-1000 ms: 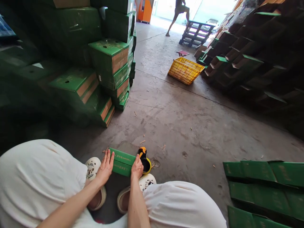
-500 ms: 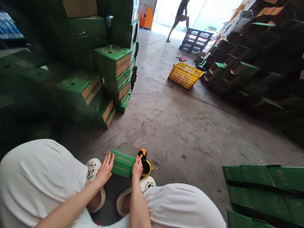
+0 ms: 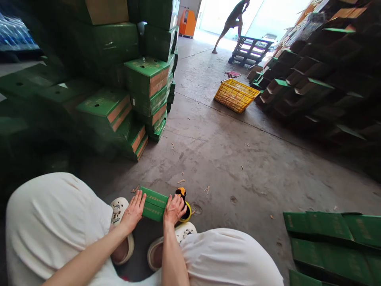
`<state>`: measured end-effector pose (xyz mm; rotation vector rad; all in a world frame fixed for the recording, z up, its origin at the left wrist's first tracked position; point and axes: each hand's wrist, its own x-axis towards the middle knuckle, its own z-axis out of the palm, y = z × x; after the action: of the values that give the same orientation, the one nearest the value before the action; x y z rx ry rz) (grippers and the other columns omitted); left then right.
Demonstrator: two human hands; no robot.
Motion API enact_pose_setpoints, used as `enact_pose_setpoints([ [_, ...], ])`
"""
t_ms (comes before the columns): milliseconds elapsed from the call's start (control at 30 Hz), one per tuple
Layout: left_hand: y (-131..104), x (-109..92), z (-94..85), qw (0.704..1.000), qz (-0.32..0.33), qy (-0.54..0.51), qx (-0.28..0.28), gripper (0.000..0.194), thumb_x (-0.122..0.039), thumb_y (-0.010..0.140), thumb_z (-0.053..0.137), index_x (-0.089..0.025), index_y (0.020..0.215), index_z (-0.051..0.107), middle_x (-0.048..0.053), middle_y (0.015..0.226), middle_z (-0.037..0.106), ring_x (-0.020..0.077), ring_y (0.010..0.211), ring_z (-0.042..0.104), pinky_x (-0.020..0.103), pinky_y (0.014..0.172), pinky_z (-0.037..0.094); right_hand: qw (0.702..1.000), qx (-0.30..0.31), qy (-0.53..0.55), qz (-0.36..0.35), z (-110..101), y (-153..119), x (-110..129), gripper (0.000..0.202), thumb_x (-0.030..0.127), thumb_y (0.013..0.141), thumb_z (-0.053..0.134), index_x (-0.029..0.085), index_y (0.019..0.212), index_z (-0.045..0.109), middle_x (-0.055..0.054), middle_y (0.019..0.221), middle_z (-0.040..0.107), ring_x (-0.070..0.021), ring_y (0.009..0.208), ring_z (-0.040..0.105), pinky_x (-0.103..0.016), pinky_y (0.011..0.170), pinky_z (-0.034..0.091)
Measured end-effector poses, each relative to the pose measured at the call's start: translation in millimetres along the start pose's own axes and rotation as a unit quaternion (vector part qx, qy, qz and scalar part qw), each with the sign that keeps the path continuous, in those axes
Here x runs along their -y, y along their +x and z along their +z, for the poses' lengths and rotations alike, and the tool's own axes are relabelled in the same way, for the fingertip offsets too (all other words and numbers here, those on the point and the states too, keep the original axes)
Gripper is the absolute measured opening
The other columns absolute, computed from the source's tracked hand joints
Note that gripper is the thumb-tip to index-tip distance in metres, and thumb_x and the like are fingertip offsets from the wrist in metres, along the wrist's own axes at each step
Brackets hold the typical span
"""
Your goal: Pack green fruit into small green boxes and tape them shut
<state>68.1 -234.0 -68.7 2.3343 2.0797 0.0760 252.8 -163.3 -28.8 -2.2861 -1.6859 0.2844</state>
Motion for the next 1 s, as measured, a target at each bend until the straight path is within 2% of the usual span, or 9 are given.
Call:
enact_pose_setpoints([
  [67, 0, -1, 1.3, 1.000, -0.001, 0.003, -0.003, 0.086, -0.014, 0.088, 0.064, -0.009, 0.166, 0.030, 0.026, 0.170, 0.032, 0.0352, 0.159, 0.031, 0.054, 0.126, 0.039, 0.994, -0.002, -0.024, -0.105, 2, -10, 9, 0.059, 0.042, 0.111, 0.024, 0.014, 0.143, 0.065, -0.019, 0.153, 0.059, -0.0355, 0.149, 0.043, -0.064, 0.126, 0.012],
  [167, -2, -4, 4.1, 1.000, -0.007, -0.001, -0.008, 0.092, -0.028, 0.086, 0.073, -0.006, 0.166, 0.032, 0.027, 0.171, 0.027, 0.0381, 0.160, 0.027, 0.054, 0.127, 0.037, 0.973, 0.048, -0.038, -0.223, 7, -26, 22, 0.058, 0.043, 0.112, 0.028, 0.016, 0.156, 0.054, -0.015, 0.163, 0.049, -0.0318, 0.155, 0.034, -0.062, 0.129, 0.007],
  [267, -3, -6, 7.7, 1.000, -0.010, -0.010, -0.008, 0.103, -0.041, 0.082, 0.079, -0.004, 0.166, 0.030, 0.029, 0.172, 0.023, 0.0391, 0.161, 0.025, 0.054, 0.127, 0.036, 0.968, 0.078, -0.052, -0.234, 9, -33, 29, 0.061, 0.049, 0.112, 0.030, 0.017, 0.161, 0.048, -0.014, 0.165, 0.047, -0.0312, 0.156, 0.033, -0.060, 0.130, 0.007],
  [400, -4, -5, 11.3, 1.000, -0.007, -0.012, -0.012, 0.110, -0.044, 0.082, 0.081, -0.006, 0.168, 0.024, 0.029, 0.173, 0.019, 0.0395, 0.162, 0.023, 0.055, 0.127, 0.035, 0.968, 0.093, -0.065, -0.224, 7, -33, 31, 0.059, 0.049, 0.112, 0.030, 0.019, 0.159, 0.051, -0.014, 0.162, 0.050, -0.0314, 0.156, 0.033, -0.060, 0.131, 0.006],
  [533, -4, -2, 10.0, 1.000, 0.007, -0.007, -0.010, 0.108, -0.042, 0.085, 0.078, -0.005, 0.168, 0.020, 0.030, 0.173, 0.018, 0.0398, 0.162, 0.022, 0.055, 0.128, 0.034, 0.956, 0.117, -0.072, -0.261, 4, -29, 23, 0.068, 0.055, 0.108, 0.040, 0.023, 0.167, 0.037, -0.013, 0.169, 0.041, -0.0348, 0.158, 0.028, -0.064, 0.130, 0.004],
  [633, -3, -1, 6.7, 1.000, 0.011, 0.002, -0.022, 0.095, -0.032, 0.093, 0.067, -0.005, 0.169, 0.017, 0.029, 0.172, 0.024, 0.0384, 0.161, 0.026, 0.055, 0.127, 0.036, 0.924, 0.164, -0.074, -0.337, -1, -23, 11, 0.082, 0.066, 0.101, 0.050, 0.032, 0.171, 0.024, -0.012, 0.176, 0.025, -0.0385, 0.161, 0.019, -0.071, 0.126, 0.002],
  [700, -3, -3, 4.7, 0.999, 0.004, 0.014, -0.037, 0.086, -0.020, 0.096, 0.057, -0.006, 0.169, 0.014, 0.028, 0.170, 0.029, 0.0368, 0.159, 0.030, 0.054, 0.125, 0.038, 0.900, 0.202, -0.075, -0.379, -4, -19, 4, 0.090, 0.074, 0.094, 0.057, 0.040, 0.170, 0.022, -0.012, 0.178, 0.017, -0.0421, 0.161, 0.015, -0.075, 0.123, 0.004],
  [833, -5, -10, 4.8, 0.998, -0.011, 0.021, -0.055, 0.084, -0.004, 0.094, 0.044, -0.008, 0.169, 0.007, 0.027, 0.168, 0.034, 0.0342, 0.157, 0.037, 0.052, 0.124, 0.041, 0.890, 0.215, -0.082, -0.393, -7, -15, -2, 0.092, 0.078, 0.088, 0.064, 0.050, 0.167, 0.026, -0.014, 0.177, 0.020, -0.0460, 0.159, 0.021, -0.079, 0.120, 0.008],
  [1000, -10, -20, 10.4, 0.997, -0.029, 0.005, -0.073, 0.086, -0.001, 0.093, 0.036, -0.014, 0.169, -0.002, 0.025, 0.169, 0.034, 0.0330, 0.153, 0.045, 0.055, 0.119, 0.047, 0.893, 0.193, -0.093, -0.395, -4, -18, -2, 0.090, 0.073, 0.090, 0.067, 0.049, 0.166, 0.026, -0.014, 0.176, 0.024, -0.0454, 0.158, 0.025, -0.077, 0.121, 0.010],
])
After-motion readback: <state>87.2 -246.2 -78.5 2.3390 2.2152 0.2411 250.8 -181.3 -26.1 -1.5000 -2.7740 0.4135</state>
